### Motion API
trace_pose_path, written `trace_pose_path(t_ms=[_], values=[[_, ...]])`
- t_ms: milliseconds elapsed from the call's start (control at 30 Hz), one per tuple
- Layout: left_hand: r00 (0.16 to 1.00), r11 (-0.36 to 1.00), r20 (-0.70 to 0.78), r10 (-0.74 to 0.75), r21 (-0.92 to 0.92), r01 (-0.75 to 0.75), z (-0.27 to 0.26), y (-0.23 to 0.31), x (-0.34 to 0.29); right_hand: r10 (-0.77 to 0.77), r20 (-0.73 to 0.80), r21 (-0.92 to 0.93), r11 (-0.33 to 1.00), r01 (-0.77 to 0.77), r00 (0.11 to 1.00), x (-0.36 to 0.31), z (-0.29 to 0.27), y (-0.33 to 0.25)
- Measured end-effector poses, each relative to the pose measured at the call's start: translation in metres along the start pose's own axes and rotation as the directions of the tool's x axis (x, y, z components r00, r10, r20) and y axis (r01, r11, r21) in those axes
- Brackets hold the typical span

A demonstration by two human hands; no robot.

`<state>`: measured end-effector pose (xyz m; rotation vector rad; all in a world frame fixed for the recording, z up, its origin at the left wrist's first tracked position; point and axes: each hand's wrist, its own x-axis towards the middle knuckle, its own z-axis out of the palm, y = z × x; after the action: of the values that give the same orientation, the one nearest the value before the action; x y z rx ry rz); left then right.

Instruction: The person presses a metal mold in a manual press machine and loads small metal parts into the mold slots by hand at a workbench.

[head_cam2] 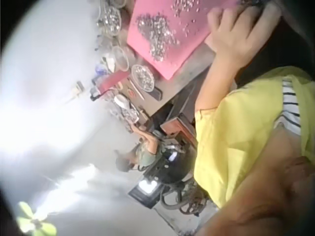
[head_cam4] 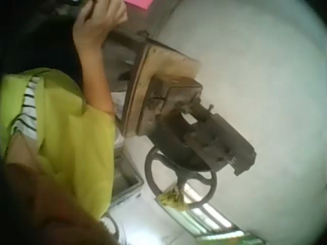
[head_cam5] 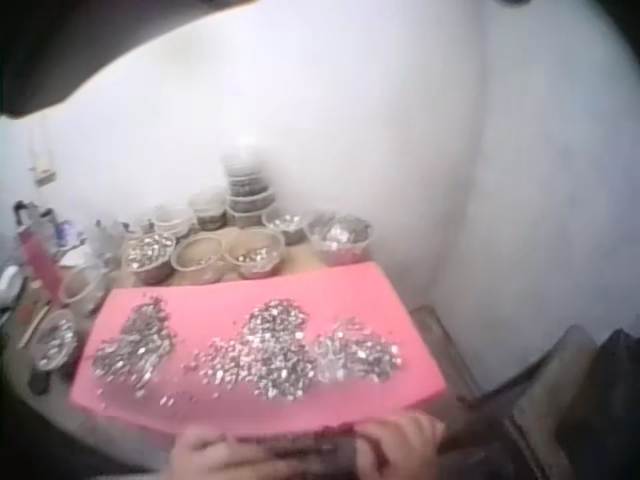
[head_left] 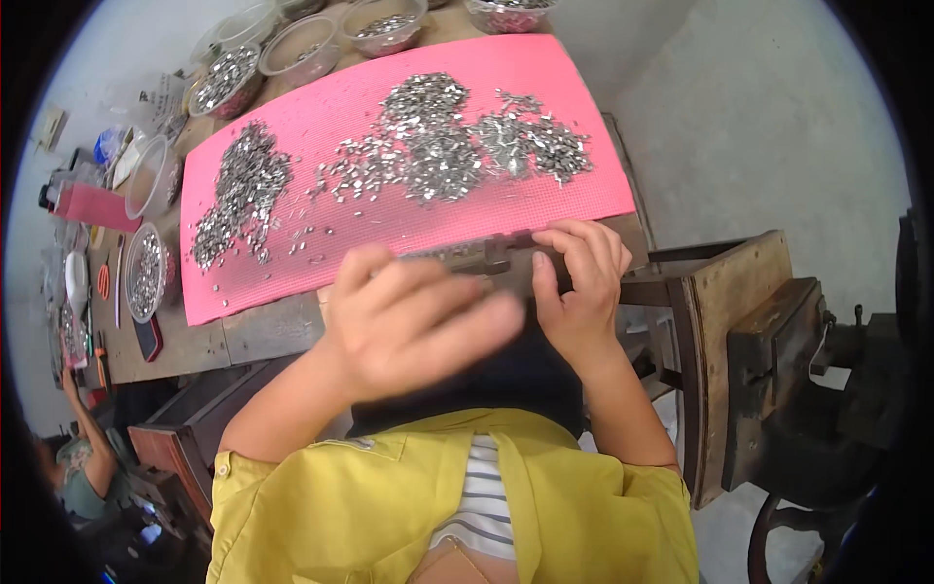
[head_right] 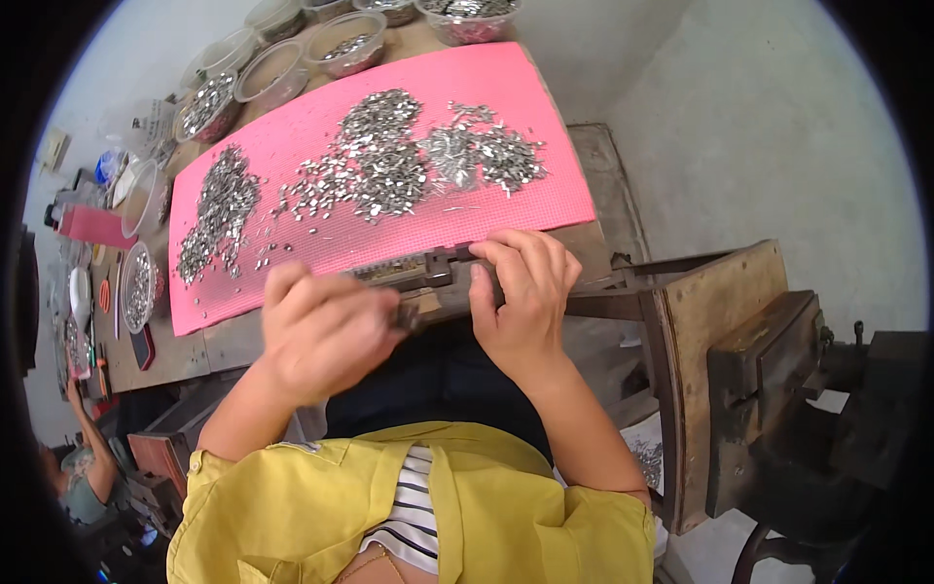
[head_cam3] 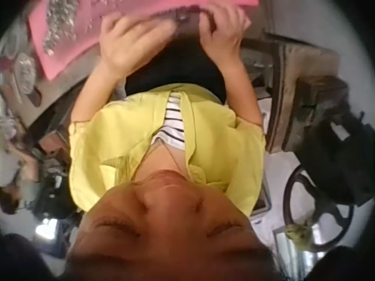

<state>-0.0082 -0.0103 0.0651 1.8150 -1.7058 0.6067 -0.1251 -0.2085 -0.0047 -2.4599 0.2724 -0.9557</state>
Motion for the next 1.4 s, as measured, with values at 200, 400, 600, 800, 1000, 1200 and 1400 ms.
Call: trace_pose_path(t_ms=[200, 400, 600, 800, 1000, 1200, 1400], values=[[0.794, 0.783, 0.333, -0.509, -0.203, 0.588, 0.033, -0.039, 0.005, 0.057, 0.098, -0.041, 0.998, -0.054, 0.994, -0.018, -0.007, 0.007], [0.754, 0.764, 0.431, -0.496, -0.196, 0.615, 0.032, -0.044, 0.0, 0.047, 0.169, -0.146, 0.989, -0.023, 0.984, -0.023, -0.003, 0.004], [0.785, 0.799, 0.397, -0.476, -0.178, 0.575, 0.029, -0.037, -0.003, 0.075, 0.184, -0.173, 0.984, -0.043, 0.98, -0.025, 0.001, -0.004], [0.787, 0.784, 0.345, -0.512, -0.187, 0.592, 0.032, -0.032, -0.005, 0.037, 0.204, 0.074, 0.996, -0.053, 0.978, -0.017, -0.003, -0.008], [0.797, 0.793, 0.305, -0.522, -0.172, 0.585, 0.034, -0.016, -0.001, 0.124, 0.159, 0.456, 0.87, -0.184, 0.979, -0.022, 0.001, -0.009], [0.851, 0.878, 0.28, -0.444, -0.056, 0.476, 0.039, 0.004, -0.011, 0.069, 0.165, 0.464, 0.875, -0.139, 0.984, -0.019, -0.006, -0.006], [0.894, 0.904, 0.135, -0.427, 0.058, 0.423, 0.042, 0.001, -0.011, 0.105, -0.01, 0.207, 0.973, -0.101, 0.994, 0.019, 0.001, 0.012]])
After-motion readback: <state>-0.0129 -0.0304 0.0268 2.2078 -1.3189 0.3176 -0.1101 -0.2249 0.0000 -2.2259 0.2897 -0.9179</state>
